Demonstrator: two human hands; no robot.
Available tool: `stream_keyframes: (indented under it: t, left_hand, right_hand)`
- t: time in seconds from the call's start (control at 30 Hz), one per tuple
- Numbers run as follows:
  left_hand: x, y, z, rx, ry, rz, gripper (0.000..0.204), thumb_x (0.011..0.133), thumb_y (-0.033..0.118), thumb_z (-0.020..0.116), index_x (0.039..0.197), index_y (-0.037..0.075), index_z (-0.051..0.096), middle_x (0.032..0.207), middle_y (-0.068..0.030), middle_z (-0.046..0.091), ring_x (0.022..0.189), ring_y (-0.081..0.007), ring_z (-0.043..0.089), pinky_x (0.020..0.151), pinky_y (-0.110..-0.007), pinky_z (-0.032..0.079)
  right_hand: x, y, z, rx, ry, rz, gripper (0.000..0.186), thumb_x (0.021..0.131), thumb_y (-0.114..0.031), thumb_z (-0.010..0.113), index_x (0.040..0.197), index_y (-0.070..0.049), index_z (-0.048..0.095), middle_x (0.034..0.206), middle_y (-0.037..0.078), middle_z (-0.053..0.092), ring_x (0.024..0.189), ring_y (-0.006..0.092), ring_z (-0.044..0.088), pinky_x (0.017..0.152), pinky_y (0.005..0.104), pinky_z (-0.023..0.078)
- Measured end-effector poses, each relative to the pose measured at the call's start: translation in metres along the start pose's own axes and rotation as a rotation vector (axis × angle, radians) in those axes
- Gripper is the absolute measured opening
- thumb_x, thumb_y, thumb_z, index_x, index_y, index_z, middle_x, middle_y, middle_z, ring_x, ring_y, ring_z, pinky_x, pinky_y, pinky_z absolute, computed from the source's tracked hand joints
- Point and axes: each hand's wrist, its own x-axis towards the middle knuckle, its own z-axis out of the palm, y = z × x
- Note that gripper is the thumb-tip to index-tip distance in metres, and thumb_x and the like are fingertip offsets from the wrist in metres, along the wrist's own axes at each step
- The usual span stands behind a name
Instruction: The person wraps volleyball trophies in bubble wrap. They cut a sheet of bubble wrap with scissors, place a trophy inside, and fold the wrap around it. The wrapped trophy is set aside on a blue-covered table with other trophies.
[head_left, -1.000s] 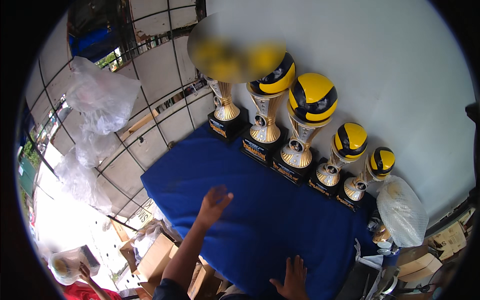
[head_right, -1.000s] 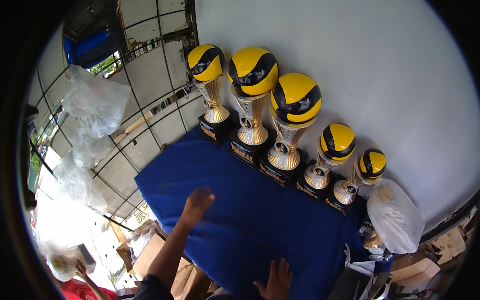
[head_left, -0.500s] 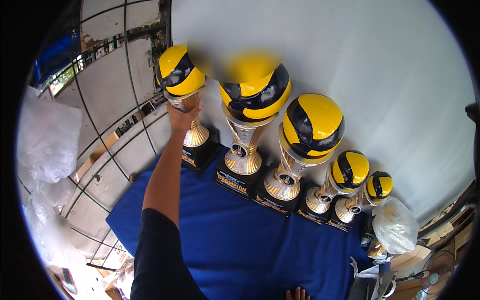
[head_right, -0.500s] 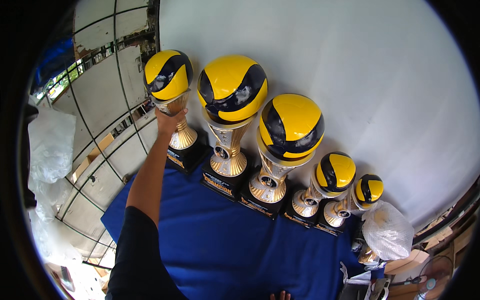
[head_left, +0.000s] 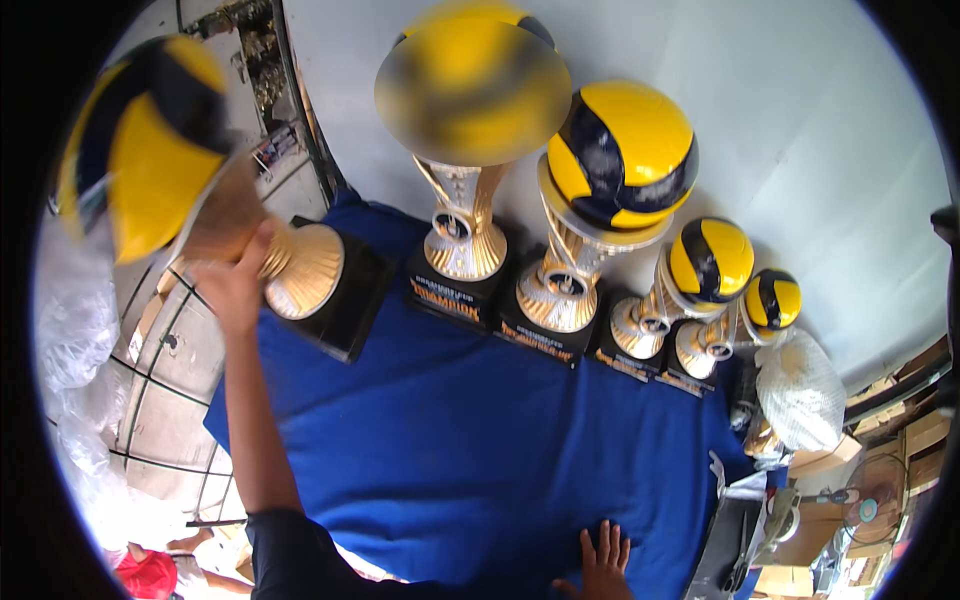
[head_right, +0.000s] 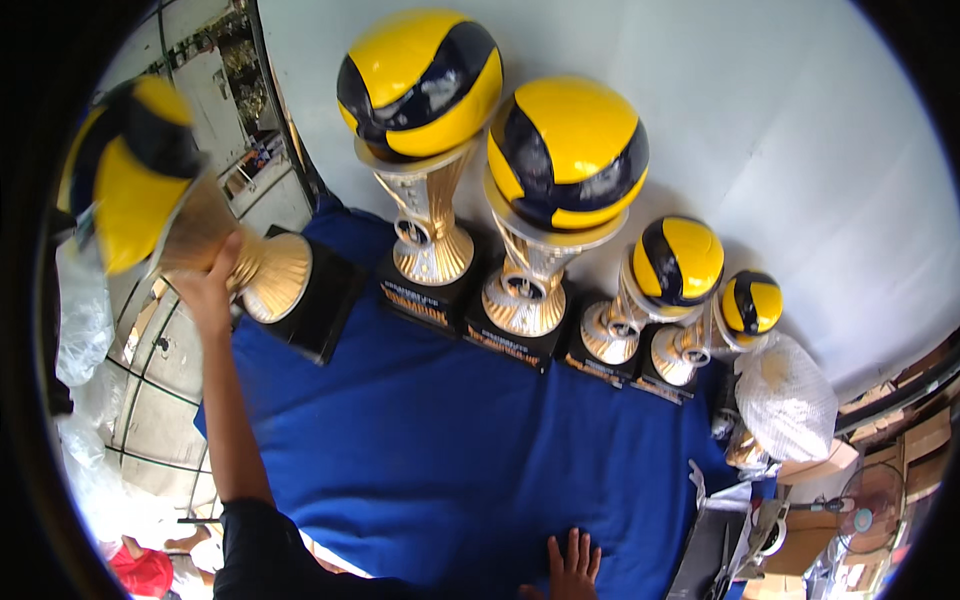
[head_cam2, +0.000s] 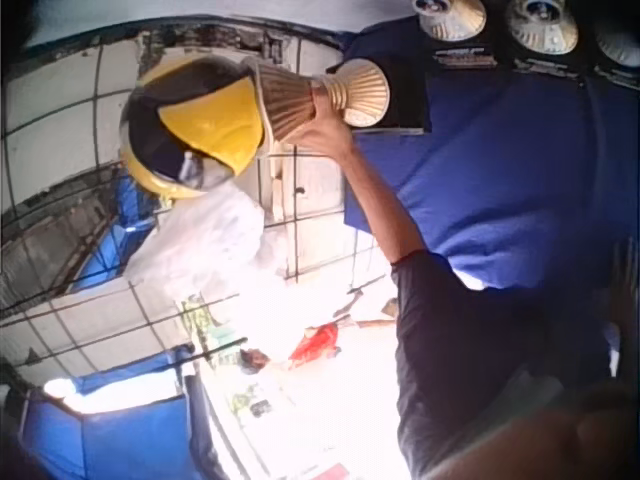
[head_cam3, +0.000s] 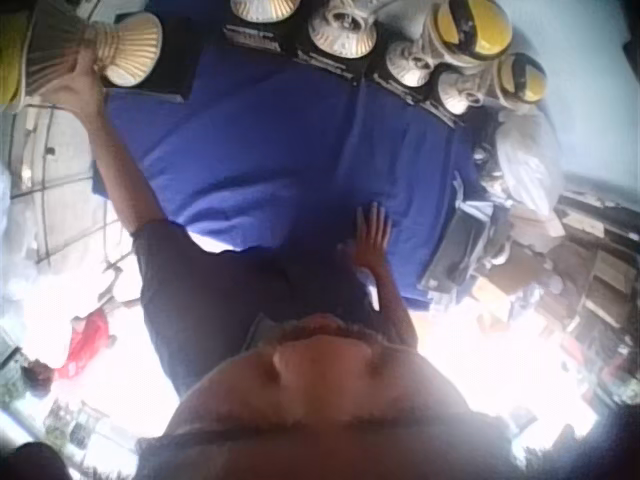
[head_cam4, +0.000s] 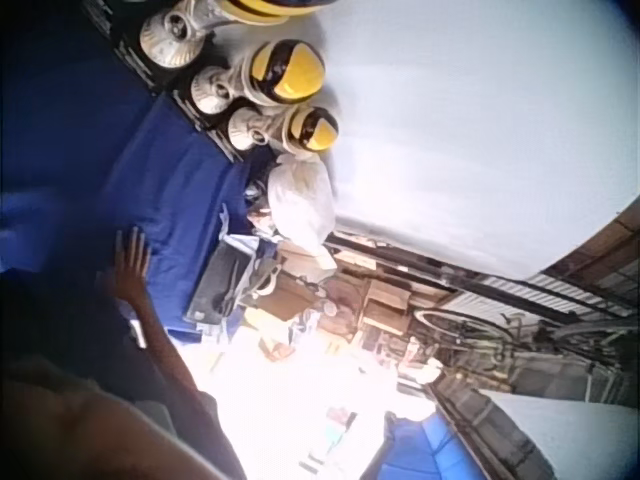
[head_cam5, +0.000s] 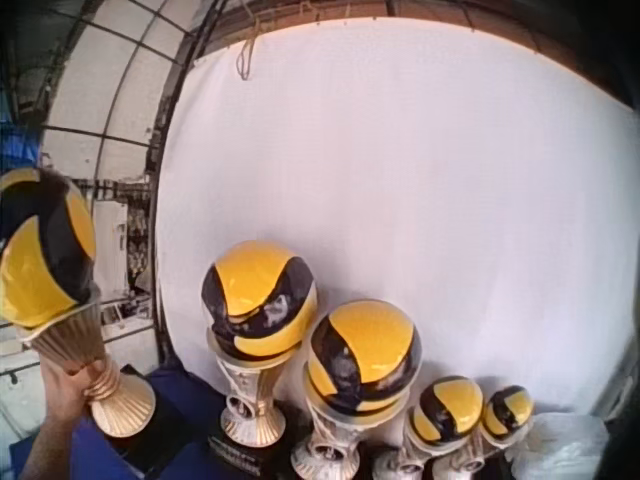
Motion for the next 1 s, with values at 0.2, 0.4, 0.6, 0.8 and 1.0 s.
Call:
stream_keyframes:
  t: [0.2,0.4,0.6,0.8,1.0]
  left_hand:
    - [-0.052,-0.032,-0.127,0.17,0.109,-0.079,0.06,0.088,0.027,0.098,0.125,-0.015,0.076,0.122,-0.0205,0.08,0.106,-0.0278,0.075,0.103,-0.044,0.058]
    - [-0.075,-0.088,-0.187,0.316,-0.007,-0.098,0.045,0.095,0.021,0.085,0.122,-0.012,0.069,0.114,-0.0217,0.076,0.091,-0.0273,0.071,0.079,-0.04,0.059]
    - [-0.098,-0.076,-0.155,0.423,0.096,-0.162,0.048,0.088,0.017,0.091,0.104,-0.013,0.058,0.092,-0.0192,0.071,0.062,-0.0222,0.059,0.051,-0.032,0.051]
    - [-0.135,-0.052,-0.147,0.437,0.132,-0.12,0.059,0.097,0.03,0.084,0.131,-0.007,0.054,0.108,-0.0204,0.071,0.089,-0.0279,0.065,0.074,-0.04,0.057]
    - [-0.22,0.121,-0.129,0.193,0.368,0.15,0.074,0.106,0.044,0.077,0.159,-0.001,0.05,0.124,-0.0217,0.072,0.116,-0.0336,0.071,0.098,-0.048,0.063]
  right_hand:
    - [0.01,0.002,-0.01,0.103,-0.245,0.084,0.114,0.095,-0.075,0.07,0.178,-0.012,0.024,0.183,0.032,0.008,0.17,0.054,0.005,0.134,0.0686,0.006]
    - [0.017,0.008,-0.012,0.148,-0.247,0.044,0.115,0.096,-0.064,0.077,0.18,-0.015,0.015,0.186,0.025,0.0,0.173,0.0439,-0.003,0.137,0.0645,0.005]
    - [-0.007,0.015,-0.015,0.18,-0.098,0.012,0.102,0.103,-0.053,0.073,0.18,-0.015,0.018,0.186,0.024,0.009,0.172,0.045,0.004,0.137,0.0642,0.014]
    - [-0.081,0.108,-0.067,0.162,0.474,0.6,0.067,0.1,-0.029,0.076,0.159,-0.008,0.053,0.148,0.025,0.06,0.137,0.0476,0.054,0.119,0.0565,0.044]
    - [-0.182,0.213,-0.058,0.006,0.474,0.865,0.082,0.081,-0.029,0.086,0.157,-0.02,0.058,0.15,0.026,0.047,0.133,0.0557,0.049,0.109,0.0705,0.044]
